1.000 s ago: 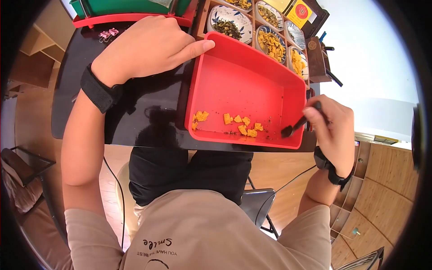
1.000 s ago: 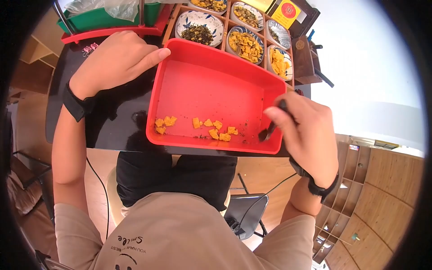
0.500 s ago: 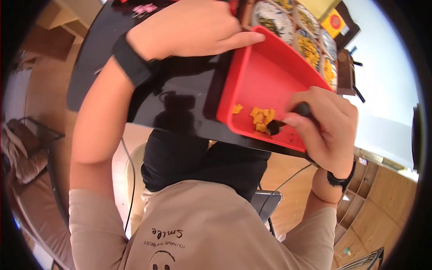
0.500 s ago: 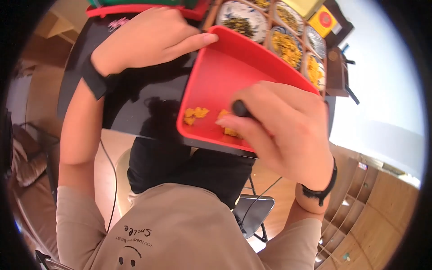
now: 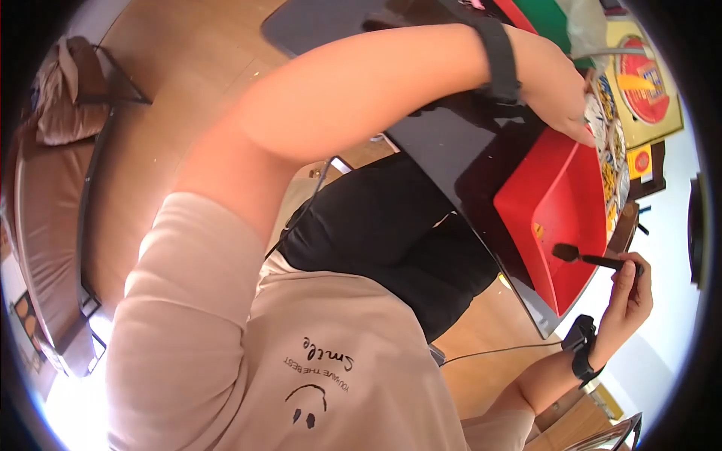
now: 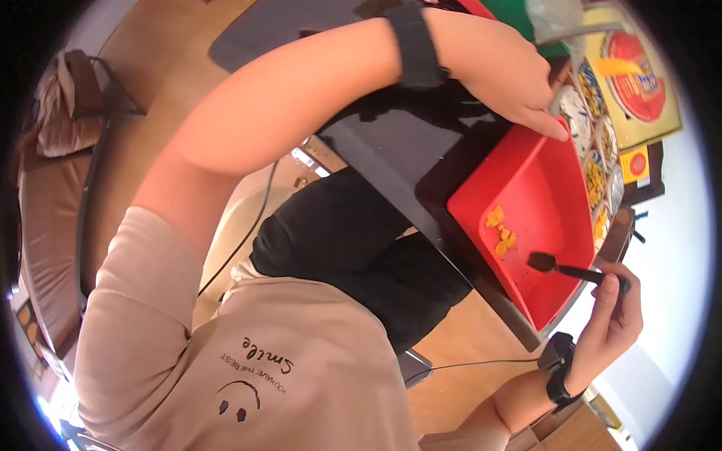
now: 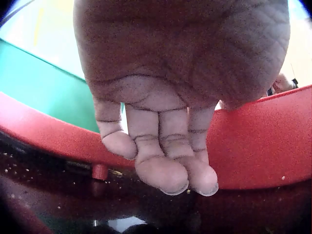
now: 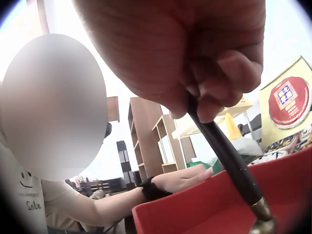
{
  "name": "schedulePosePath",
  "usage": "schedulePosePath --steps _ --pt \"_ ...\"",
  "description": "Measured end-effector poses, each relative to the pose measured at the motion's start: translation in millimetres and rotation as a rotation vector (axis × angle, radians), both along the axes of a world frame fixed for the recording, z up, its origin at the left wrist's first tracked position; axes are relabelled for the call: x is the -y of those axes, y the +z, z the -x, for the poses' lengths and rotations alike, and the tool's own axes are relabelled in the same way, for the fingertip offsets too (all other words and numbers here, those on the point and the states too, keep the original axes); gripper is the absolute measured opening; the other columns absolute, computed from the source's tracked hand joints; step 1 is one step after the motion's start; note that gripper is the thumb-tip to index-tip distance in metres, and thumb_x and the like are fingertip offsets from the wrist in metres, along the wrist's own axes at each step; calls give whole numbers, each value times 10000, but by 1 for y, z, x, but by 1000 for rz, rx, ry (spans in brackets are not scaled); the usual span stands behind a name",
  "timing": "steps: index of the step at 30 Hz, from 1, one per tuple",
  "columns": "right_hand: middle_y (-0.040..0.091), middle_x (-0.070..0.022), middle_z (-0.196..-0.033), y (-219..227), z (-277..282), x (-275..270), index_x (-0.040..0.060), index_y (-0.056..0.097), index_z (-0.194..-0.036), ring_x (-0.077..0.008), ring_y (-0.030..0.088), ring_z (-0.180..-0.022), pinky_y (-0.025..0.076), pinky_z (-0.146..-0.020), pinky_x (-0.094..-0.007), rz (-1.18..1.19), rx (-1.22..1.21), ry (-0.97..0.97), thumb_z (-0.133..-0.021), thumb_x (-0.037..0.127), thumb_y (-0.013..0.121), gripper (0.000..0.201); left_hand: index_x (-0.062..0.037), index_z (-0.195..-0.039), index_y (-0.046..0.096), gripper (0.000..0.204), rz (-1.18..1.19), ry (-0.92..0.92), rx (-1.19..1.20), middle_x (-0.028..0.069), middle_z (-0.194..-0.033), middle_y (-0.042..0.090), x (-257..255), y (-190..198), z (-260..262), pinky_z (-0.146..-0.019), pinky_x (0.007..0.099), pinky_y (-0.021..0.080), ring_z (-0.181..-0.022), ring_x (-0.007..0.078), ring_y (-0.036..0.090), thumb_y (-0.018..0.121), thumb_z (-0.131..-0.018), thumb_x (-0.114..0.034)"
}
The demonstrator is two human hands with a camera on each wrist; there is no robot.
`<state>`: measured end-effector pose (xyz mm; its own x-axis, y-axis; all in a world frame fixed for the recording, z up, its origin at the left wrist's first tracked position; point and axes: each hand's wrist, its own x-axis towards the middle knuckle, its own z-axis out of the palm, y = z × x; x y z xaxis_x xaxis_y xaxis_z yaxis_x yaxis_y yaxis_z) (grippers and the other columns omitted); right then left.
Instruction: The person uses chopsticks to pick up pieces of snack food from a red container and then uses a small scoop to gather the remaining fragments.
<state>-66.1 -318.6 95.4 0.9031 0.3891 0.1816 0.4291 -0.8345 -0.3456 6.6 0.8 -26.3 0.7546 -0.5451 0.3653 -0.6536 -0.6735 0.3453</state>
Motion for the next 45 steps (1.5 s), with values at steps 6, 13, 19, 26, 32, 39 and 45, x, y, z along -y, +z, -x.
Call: schedulePosePath --steps 6,13,19,26,32,39,45 --pt "570 -1 -774 -2 -6 12 -33 669 -1056 -77 458 -707 377 -631 -225 192 -95 -29 -1080 204 593 249 35 -950 726 795 -66 -88 -158 230 -883 722 5 -1 -20 -818 494 559 -861 435 686 300 -1081 -624" --pt "565 -25 -729 -13 12 -26 -23 658 -1014 -84 474 -660 364 -591 -244 207 -76 79 -1064 236 622 266 44 -940 723 827 -95 -81 -181 234 -871 721 7 -1 -26 -845 499 557 -896 424 695 284 -1074 -644" --pt "592 -6 -759 -14 26 -57 -18 669 -1026 -72 496 -668 359 -594 -208 -2 -26 149 -1071 221 603 252 41 -935 724 829 -120 -73 -181 234 -872 726 6 2 -22 -861 498 561 -879 424 701 277 -1074 -643" --pt "630 -17 -799 0 17 -43 -20 670 -1038 -77 499 -670 380 -599 -205 -60 56 90 -1081 205 580 247 40 -928 723 834 -113 -76 -190 238 -891 732 5 3 -21 -879 507 557 -888 435 699 270 -1074 -645" --pt "595 -22 -743 -4 7 -31 -20 666 -1019 -102 509 -665 410 -623 -245 206 -21 43 -1074 212 599 248 46 -958 719 830 -101 -96 -145 247 -899 729 5 1 -22 -895 511 549 -907 445 690 270 -1076 -642" --pt "601 -25 -738 -13 19 -39 -12 663 -1020 -93 530 -670 401 -603 -234 93 -18 157 -1070 242 603 266 52 -951 723 833 -96 -70 -181 247 -890 723 5 2 -19 -868 507 555 -889 446 690 282 -1075 -644" --pt "681 -71 -844 -12 23 -28 -19 672 -1086 -76 541 -661 395 -559 -202 -158 34 205 -1081 249 572 286 52 -960 724 835 -130 -78 -174 248 -883 721 5 2 -22 -854 505 557 -888 441 692 281 -1075 -647"
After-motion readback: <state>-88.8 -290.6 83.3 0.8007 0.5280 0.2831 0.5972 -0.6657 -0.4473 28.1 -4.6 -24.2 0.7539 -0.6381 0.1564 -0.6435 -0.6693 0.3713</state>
